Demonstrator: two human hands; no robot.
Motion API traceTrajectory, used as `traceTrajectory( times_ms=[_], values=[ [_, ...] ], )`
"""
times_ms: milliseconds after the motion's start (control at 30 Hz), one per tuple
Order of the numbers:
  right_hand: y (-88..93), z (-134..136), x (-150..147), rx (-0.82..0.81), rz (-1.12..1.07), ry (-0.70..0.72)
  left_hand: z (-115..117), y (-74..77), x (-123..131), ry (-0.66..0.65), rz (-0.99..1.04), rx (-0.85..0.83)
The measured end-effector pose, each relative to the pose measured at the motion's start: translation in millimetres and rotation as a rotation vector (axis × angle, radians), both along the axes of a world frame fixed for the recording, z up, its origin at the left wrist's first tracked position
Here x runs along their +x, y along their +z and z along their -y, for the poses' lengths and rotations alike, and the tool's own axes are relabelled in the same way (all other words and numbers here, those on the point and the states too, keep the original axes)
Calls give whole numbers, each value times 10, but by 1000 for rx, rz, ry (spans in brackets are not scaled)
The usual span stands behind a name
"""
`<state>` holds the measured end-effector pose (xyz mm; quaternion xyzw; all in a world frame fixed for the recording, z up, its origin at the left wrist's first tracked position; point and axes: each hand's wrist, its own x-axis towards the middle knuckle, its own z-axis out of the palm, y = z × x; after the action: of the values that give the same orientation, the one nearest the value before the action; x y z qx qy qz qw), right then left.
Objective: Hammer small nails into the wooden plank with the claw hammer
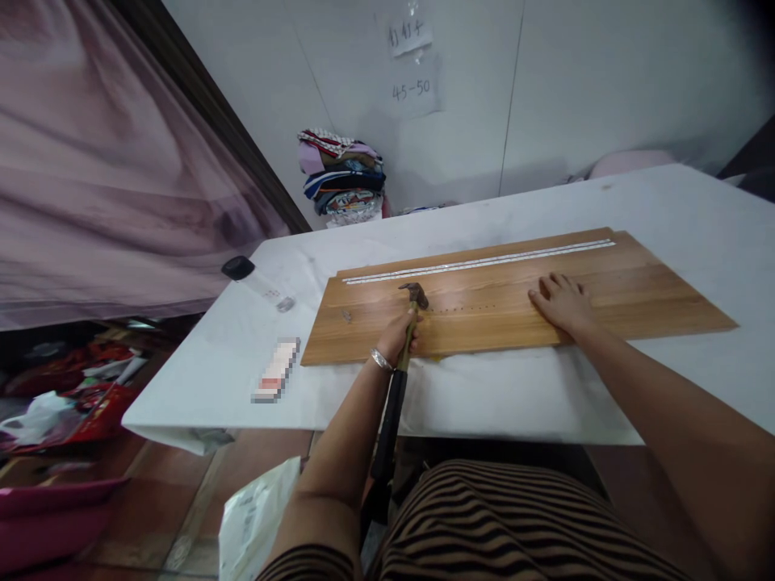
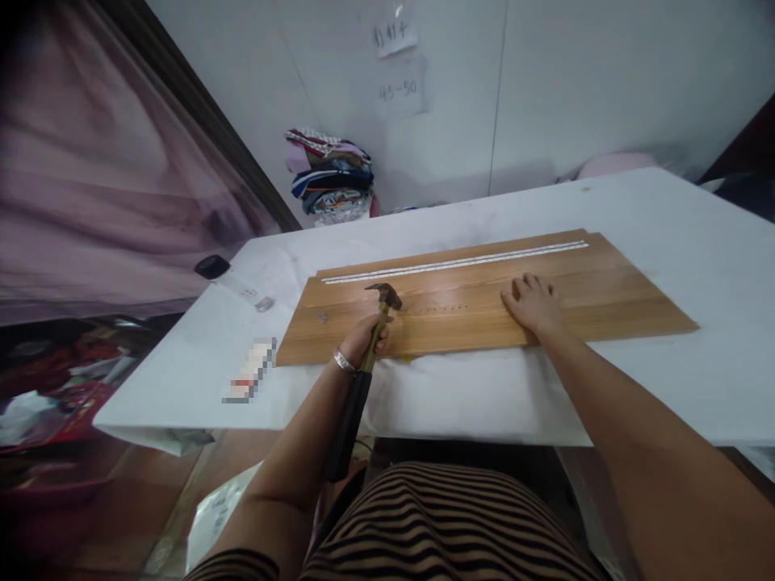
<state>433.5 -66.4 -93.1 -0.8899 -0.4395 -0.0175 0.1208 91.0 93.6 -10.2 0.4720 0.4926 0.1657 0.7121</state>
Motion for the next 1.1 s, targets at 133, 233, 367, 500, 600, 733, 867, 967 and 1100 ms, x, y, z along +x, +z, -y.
traceTrajectory(
  times_ms=[133, 233, 367, 500, 600, 733, 867, 967, 1100],
  values=[
    [-9, -3, 6, -6, 1, -4, -5, -21, -7, -2, -25, 4],
    [-11, -2, 1, 2, 7, -9, 1, -24, -12, -5, -12, 5],
    [-5, 3, -4, -2, 8, -7, 24, -1, 0, -7, 4, -1],
    [-7, 1, 2, -5, 15, -9, 39, 7, 17, -4, -39, 2],
    [-12, -4, 9, -9, 10, -9, 33, -12, 7, -4, -21, 5],
    [-8, -6, 6, -9, -3, -10, 27, -20, -7, -9, 9, 1],
    [11, -1, -14, 7, -2, -3, 38, 18, 10, 7, -41, -4],
    [26, 2, -29, 14, -2, -4, 40, 36, 20, 1, -39, -7],
    [33, -2, -32, 4, -16, -12, 24, 6, 16, 3, 4, 3]
  ],
)
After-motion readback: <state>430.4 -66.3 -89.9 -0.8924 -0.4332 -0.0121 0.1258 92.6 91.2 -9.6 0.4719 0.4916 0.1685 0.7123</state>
